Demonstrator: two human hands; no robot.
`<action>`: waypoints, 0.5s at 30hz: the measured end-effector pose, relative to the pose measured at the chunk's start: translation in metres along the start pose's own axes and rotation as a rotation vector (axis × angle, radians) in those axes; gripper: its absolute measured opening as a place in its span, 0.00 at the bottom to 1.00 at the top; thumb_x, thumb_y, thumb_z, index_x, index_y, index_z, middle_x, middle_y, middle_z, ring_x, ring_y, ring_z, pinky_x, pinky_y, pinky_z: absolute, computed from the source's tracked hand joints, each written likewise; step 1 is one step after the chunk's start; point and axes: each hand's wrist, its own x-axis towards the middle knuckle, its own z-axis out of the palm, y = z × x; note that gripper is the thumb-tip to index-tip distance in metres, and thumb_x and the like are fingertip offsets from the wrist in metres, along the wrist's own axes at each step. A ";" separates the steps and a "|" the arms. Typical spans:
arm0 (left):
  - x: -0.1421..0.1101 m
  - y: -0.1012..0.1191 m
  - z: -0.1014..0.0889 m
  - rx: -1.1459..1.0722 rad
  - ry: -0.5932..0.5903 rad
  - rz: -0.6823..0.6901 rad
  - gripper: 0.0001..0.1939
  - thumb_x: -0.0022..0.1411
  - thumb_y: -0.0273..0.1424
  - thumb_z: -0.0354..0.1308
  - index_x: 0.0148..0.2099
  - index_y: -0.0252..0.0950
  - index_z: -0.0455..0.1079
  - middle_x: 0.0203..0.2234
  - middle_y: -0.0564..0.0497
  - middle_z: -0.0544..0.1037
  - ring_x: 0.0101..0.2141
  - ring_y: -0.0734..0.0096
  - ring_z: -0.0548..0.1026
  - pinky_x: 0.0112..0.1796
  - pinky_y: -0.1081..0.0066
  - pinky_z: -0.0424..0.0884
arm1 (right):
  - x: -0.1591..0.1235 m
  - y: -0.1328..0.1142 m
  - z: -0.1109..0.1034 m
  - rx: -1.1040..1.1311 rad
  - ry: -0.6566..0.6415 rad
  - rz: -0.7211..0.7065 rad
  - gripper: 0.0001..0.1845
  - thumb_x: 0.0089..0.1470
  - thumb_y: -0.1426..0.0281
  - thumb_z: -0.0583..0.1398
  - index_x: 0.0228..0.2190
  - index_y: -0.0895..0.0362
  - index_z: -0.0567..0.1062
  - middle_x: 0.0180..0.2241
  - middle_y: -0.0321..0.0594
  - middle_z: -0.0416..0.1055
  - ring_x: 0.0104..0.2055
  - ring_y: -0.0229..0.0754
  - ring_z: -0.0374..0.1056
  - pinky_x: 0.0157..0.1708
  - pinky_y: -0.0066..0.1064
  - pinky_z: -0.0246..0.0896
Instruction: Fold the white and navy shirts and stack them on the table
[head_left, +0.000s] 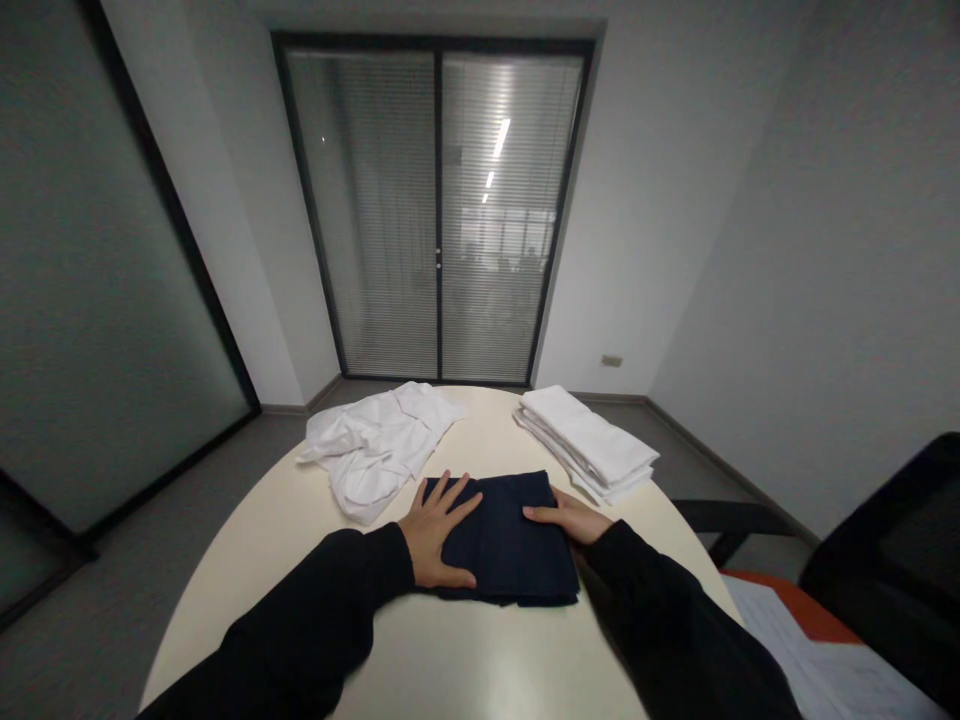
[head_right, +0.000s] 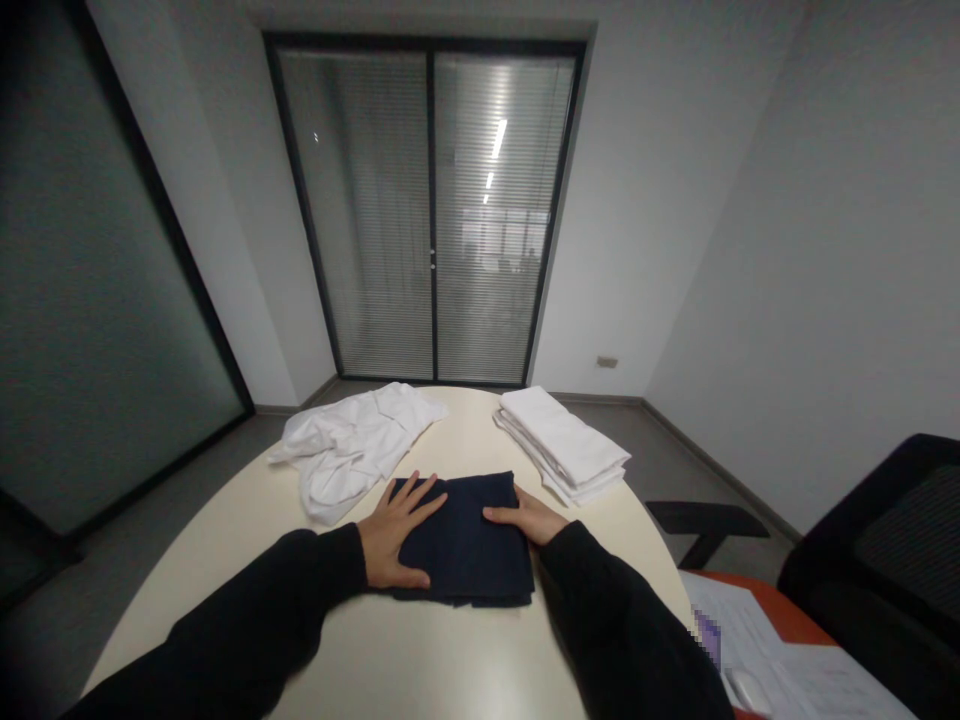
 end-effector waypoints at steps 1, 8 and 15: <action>0.000 0.000 -0.001 -0.001 0.004 0.007 0.60 0.43 0.63 0.60 0.71 0.45 0.42 0.69 0.41 0.40 0.66 0.31 0.38 0.58 0.31 0.36 | 0.001 0.002 0.002 0.017 -0.004 0.001 0.34 0.35 0.60 0.72 0.46 0.58 0.73 0.41 0.46 0.78 0.44 0.51 0.75 0.52 0.46 0.65; 0.005 -0.002 0.001 0.013 0.030 0.041 0.42 0.55 0.56 0.58 0.68 0.54 0.50 0.70 0.48 0.40 0.66 0.34 0.39 0.58 0.32 0.41 | 0.007 0.008 -0.006 -0.019 0.128 0.080 0.29 0.31 0.66 0.71 0.40 0.60 0.76 0.36 0.47 0.80 0.42 0.55 0.75 0.53 0.49 0.64; 0.008 -0.009 0.021 -0.014 0.136 -0.130 0.35 0.69 0.47 0.44 0.71 0.41 0.42 0.70 0.43 0.41 0.68 0.50 0.40 0.62 0.46 0.47 | 0.007 0.003 -0.021 -0.185 0.254 0.000 0.24 0.38 0.63 0.67 0.41 0.55 0.76 0.38 0.42 0.80 0.42 0.54 0.75 0.50 0.48 0.66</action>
